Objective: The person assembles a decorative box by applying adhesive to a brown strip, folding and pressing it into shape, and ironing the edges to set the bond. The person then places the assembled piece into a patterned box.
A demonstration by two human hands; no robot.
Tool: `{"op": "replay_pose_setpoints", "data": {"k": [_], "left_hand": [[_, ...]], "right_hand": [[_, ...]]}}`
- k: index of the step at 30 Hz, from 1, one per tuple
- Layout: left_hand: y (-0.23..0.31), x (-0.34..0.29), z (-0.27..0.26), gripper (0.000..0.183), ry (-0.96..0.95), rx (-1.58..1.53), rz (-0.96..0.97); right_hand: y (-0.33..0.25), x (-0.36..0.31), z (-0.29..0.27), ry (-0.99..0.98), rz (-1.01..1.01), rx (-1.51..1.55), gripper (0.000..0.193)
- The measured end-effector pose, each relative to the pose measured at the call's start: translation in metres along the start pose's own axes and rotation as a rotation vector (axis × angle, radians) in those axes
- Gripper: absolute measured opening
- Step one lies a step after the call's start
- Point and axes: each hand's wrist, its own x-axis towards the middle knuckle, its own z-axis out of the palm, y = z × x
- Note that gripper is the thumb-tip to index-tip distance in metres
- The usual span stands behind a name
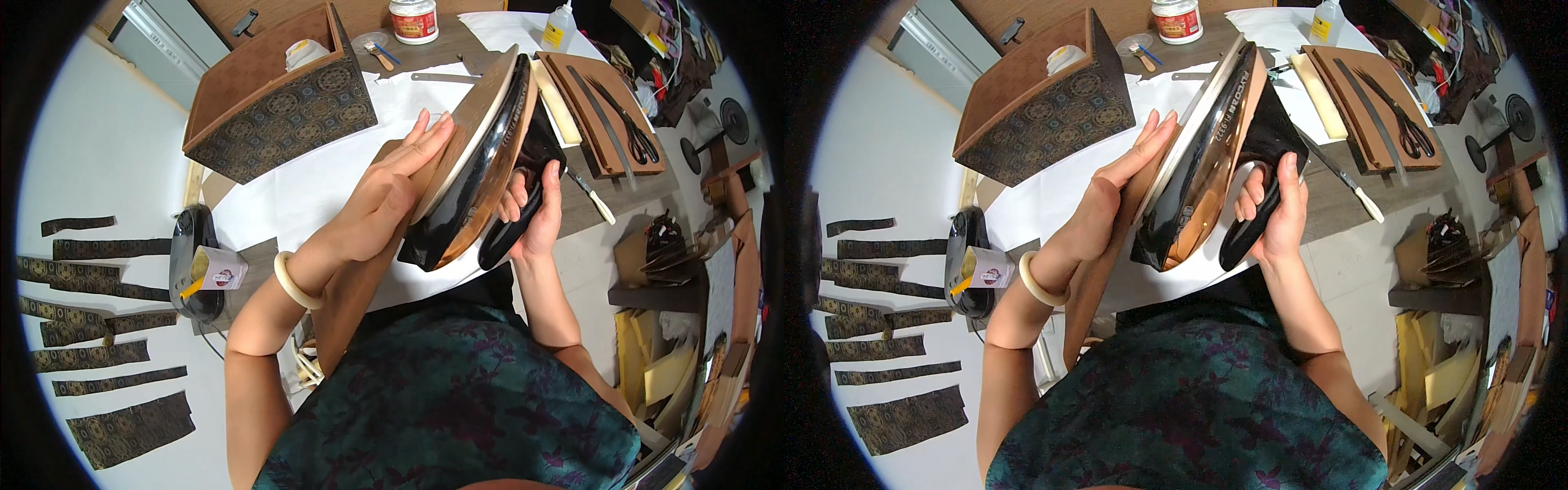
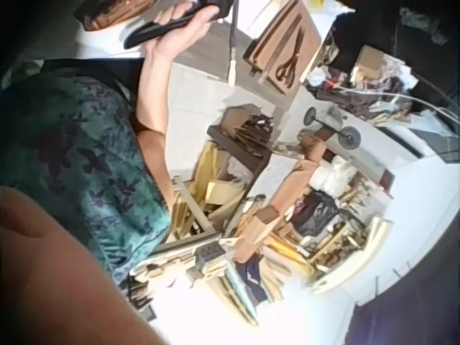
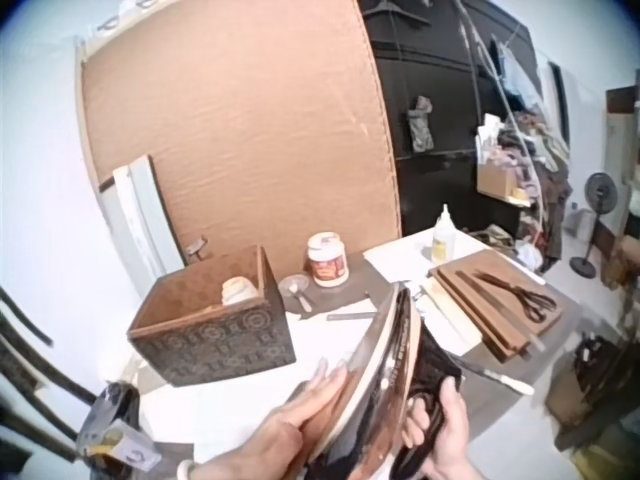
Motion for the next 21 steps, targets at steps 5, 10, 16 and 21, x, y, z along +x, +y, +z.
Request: {"op": "replay_pose_setpoints", "data": {"k": [5,10,16,21], "left_hand": [[0.006,0.001,-0.002,0.106,0.010,0.083,0.134],[0.009,-0.003,-0.002,0.093,0.009,0.045,0.208],[0.022,-0.003,0.002,0.102,0.041,-0.126,0.188],[0.030,-0.005,0.000,0.099,0.050,-0.119,0.196]], "right_hand": [[-0.005,-0.009,0.005,-0.001,-0.068,-0.032,0.044],[-0.011,-0.016,0.011,-0.030,-0.148,-0.059,0.045],[-0.013,-0.021,-0.004,-0.163,-0.391,-0.110,0.055],[-0.019,-0.018,0.002,-0.224,-0.490,-0.104,0.069]]}}
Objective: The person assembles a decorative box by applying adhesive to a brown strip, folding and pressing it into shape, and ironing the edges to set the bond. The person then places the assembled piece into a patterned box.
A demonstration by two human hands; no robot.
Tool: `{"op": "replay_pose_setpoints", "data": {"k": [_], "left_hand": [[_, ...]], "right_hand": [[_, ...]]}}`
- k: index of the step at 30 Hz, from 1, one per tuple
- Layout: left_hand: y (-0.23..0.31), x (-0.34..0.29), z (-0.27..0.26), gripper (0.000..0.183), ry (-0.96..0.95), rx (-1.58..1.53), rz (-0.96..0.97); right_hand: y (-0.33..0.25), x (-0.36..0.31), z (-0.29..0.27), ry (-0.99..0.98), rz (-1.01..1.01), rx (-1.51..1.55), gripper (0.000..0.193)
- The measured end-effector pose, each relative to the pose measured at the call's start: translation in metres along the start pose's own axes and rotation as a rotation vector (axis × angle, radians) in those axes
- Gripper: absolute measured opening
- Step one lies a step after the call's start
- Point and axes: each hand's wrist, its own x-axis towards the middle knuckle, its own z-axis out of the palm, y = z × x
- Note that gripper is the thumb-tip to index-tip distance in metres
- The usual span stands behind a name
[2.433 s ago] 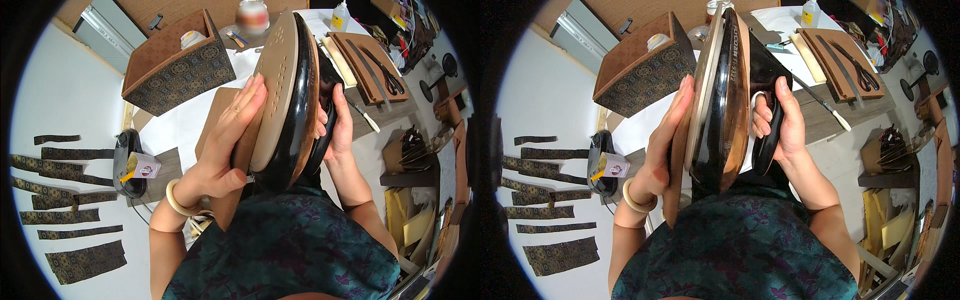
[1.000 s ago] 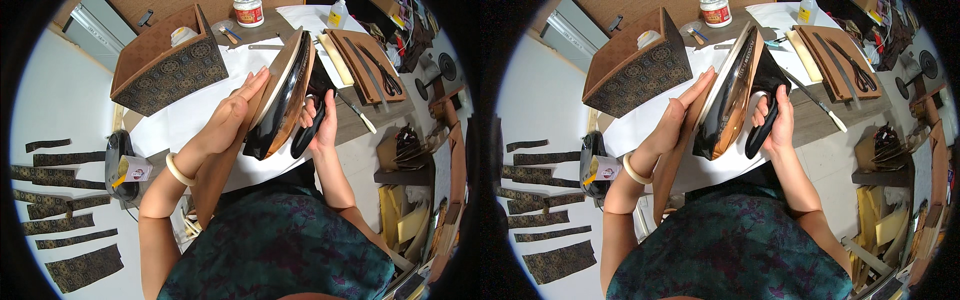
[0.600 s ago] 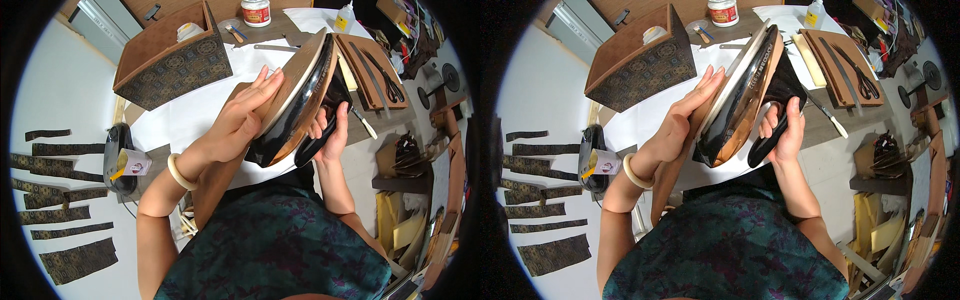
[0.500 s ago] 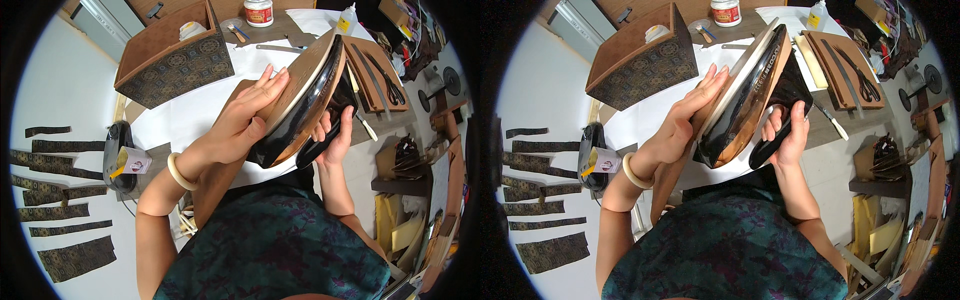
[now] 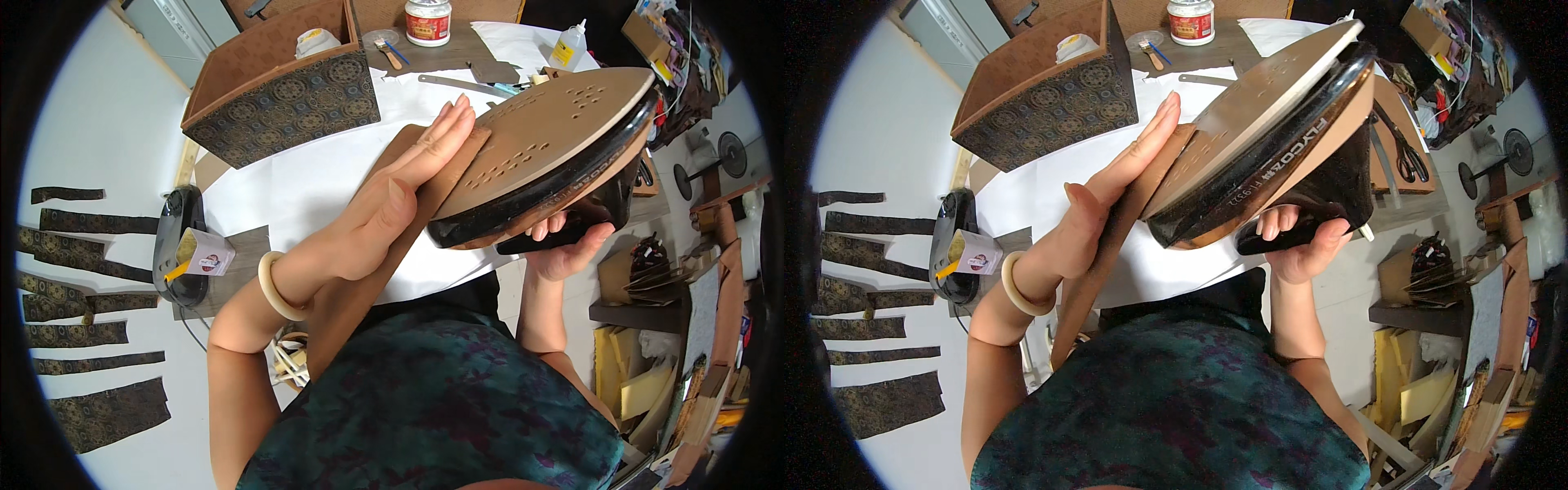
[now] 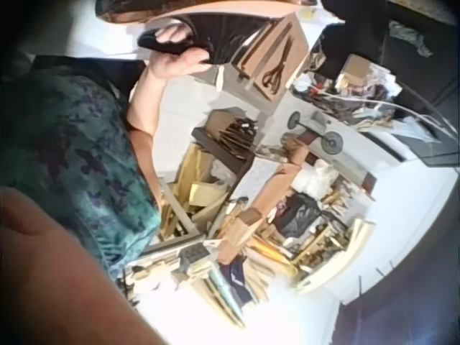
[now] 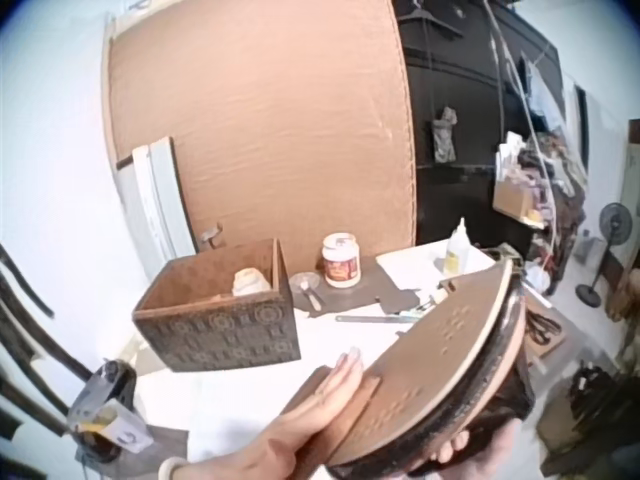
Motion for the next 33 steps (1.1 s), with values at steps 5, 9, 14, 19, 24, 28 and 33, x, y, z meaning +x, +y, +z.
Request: {"op": "replay_pose_setpoints", "data": {"k": [5,9,14,19,24,28,33], "left_hand": [[0.001,-0.002,0.000,0.095,-0.003,0.015,0.019],[-0.005,-0.005,0.003,0.092,-0.003,0.000,0.012],[-0.007,-0.005,0.006,0.088,-0.022,-0.010,0.011],[-0.007,-0.005,0.011,0.087,-0.017,-0.035,-0.004],[-0.008,-0.005,0.013,0.088,-0.016,-0.017,-0.003],[-0.006,-0.004,0.013,0.092,-0.022,0.024,-0.027],[-0.008,-0.004,0.014,0.096,-0.033,0.030,-0.047]], "right_hand": [[-0.007,0.009,-0.005,-0.105,-0.094,-0.092,0.073],[-0.014,0.013,-0.011,-0.175,-0.165,-0.151,0.071],[-0.021,0.013,-0.012,-0.215,-0.277,-0.170,0.068],[-0.029,0.010,-0.018,-0.217,-0.256,-0.307,0.068],[-0.025,0.004,-0.027,-0.129,-0.177,-0.058,0.088],[-0.026,0.003,-0.025,-0.121,-0.169,-0.079,0.087],[-0.025,0.003,-0.022,-0.156,-0.189,-0.110,0.078]]}}
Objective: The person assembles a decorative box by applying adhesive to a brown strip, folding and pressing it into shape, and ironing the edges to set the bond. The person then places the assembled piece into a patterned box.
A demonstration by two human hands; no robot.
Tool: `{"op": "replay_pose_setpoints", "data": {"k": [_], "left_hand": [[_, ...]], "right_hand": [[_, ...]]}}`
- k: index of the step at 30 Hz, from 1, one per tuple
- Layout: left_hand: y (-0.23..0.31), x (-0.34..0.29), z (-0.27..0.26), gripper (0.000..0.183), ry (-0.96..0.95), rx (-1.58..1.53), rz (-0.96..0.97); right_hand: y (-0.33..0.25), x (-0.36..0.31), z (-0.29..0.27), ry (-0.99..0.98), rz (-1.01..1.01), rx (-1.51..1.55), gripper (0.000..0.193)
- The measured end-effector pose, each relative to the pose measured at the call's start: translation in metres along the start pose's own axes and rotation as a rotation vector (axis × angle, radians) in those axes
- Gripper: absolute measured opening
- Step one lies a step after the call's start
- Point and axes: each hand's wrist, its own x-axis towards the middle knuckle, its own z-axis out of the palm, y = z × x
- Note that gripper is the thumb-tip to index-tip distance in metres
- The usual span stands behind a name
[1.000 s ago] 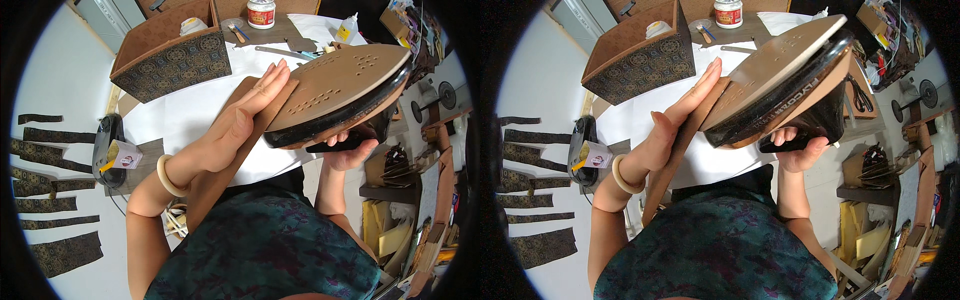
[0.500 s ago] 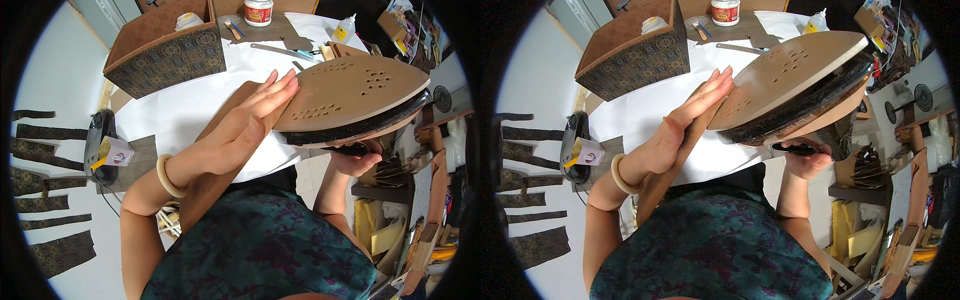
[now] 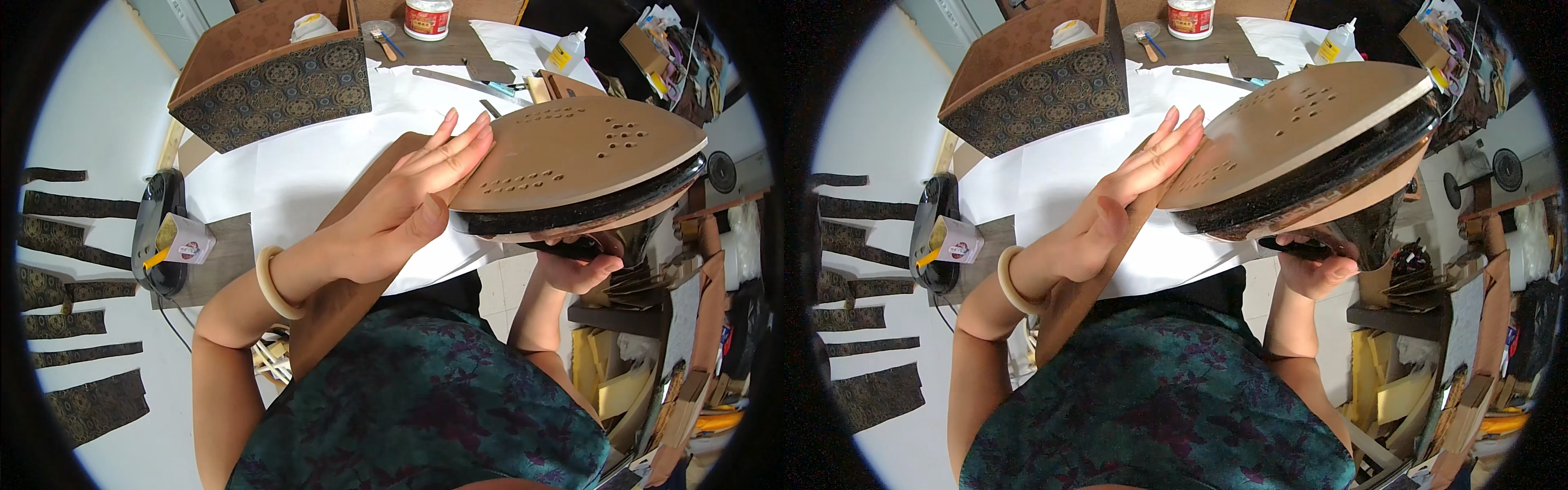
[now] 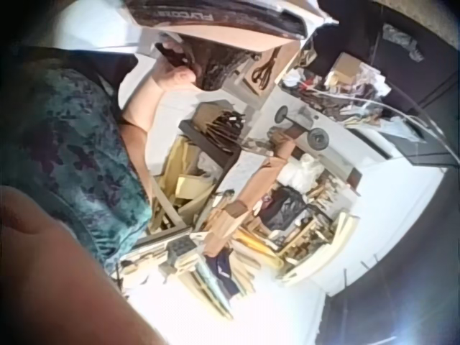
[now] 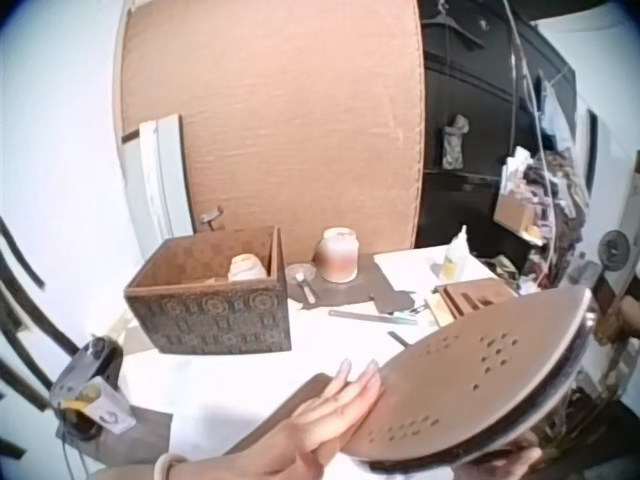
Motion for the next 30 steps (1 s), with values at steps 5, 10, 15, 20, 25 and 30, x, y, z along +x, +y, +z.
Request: {"op": "replay_pose_setpoints", "data": {"k": [5,10,15,20,25,30], "left_hand": [[-0.001,-0.001,-0.001,0.097,-0.004,0.000,-0.007],[-0.001,-0.001,-0.001,0.095,-0.001,-0.005,0.022],[-0.003,-0.002,-0.004,0.099,-0.049,0.111,0.077],[0.021,-0.002,-0.016,0.108,-0.163,0.231,0.008],[0.034,-0.012,-0.021,0.111,-0.045,0.099,-0.003],[0.067,-0.016,-0.026,0.112,-0.099,0.018,-0.016]], "right_hand": [[-0.002,0.005,0.006,-0.085,-0.047,-0.171,0.070],[-0.002,0.005,0.007,-0.088,-0.046,-0.148,0.070],[-0.003,0.005,0.005,-0.074,-0.009,-0.119,0.071],[0.004,0.014,0.009,0.030,0.064,-0.036,0.072],[0.008,0.021,0.029,0.256,0.240,0.166,0.066],[0.014,0.034,0.038,0.269,0.386,0.377,0.068]]}}
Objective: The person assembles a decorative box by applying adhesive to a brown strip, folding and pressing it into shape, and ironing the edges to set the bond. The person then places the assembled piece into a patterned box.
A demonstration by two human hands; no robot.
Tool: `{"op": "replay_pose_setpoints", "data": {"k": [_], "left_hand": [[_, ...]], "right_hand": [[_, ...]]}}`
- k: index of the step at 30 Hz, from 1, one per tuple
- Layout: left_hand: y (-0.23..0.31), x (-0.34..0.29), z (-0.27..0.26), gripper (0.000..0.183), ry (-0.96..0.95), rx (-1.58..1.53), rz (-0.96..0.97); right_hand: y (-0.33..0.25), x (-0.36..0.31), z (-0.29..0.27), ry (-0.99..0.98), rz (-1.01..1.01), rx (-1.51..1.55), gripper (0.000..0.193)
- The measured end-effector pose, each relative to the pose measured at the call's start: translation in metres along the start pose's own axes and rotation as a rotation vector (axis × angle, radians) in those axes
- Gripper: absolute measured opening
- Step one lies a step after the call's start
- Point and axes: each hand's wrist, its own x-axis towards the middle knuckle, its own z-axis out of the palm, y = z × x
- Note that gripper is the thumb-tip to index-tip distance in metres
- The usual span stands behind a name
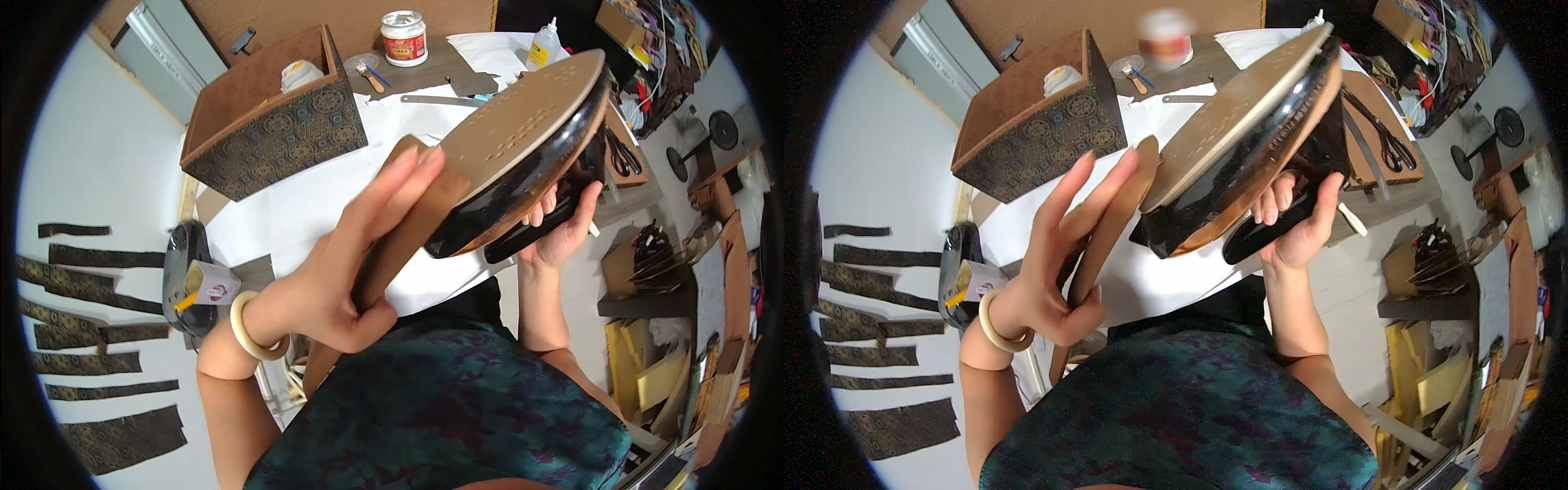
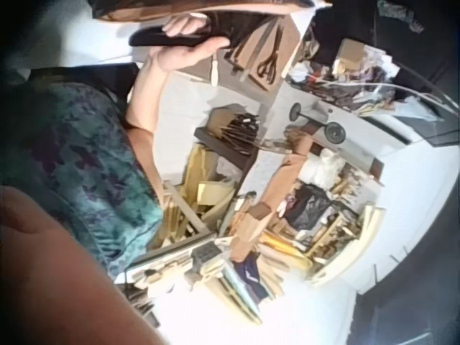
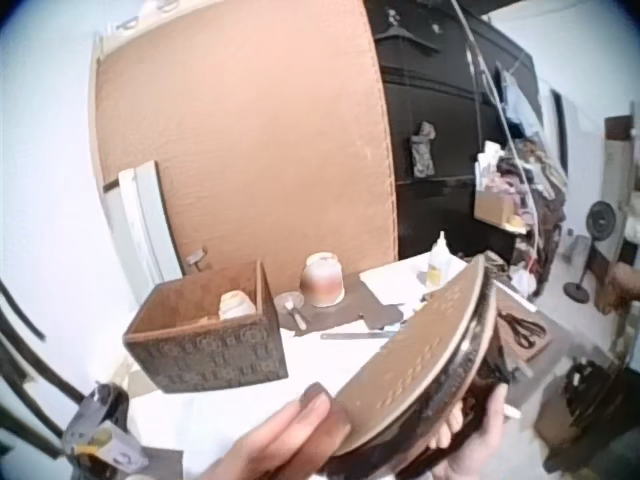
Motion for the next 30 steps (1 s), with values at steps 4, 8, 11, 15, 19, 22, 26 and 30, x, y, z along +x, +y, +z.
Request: {"op": "replay_pose_setpoints", "data": {"k": [4,8,11,15,19,22,26,30], "left_hand": [[-0.009,-0.003,-0.005,0.119,-0.112,0.267,0.141],[-0.040,-0.028,0.007,0.105,-0.012,-0.011,0.185],[-0.047,-0.023,0.016,0.085,0.308,-0.179,0.006],[-0.061,-0.006,0.000,0.066,0.315,0.136,-0.195],[-0.052,0.006,0.006,0.072,0.085,0.275,-0.157],[-0.055,0.012,0.011,0.079,0.076,0.159,-0.084],[-0.062,0.015,0.010,0.090,0.055,0.197,-0.056],[-0.063,0.011,0.011,0.100,0.044,0.277,-0.078]], "right_hand": [[0.006,-0.001,-0.001,0.055,0.068,0.052,0.069],[0.012,-0.008,-0.002,0.060,0.208,0.180,0.068],[0.015,-0.015,-0.002,0.136,0.319,0.217,0.068],[0.028,-0.024,-0.017,0.075,0.410,0.115,0.067],[0.029,-0.029,-0.007,0.172,0.474,0.072,0.067],[0.027,-0.032,-0.001,0.206,0.521,0.133,0.066],[0.027,-0.031,-0.004,0.128,0.503,0.049,0.066],[0.024,-0.034,0.004,0.213,0.488,-0.057,0.066]]}}
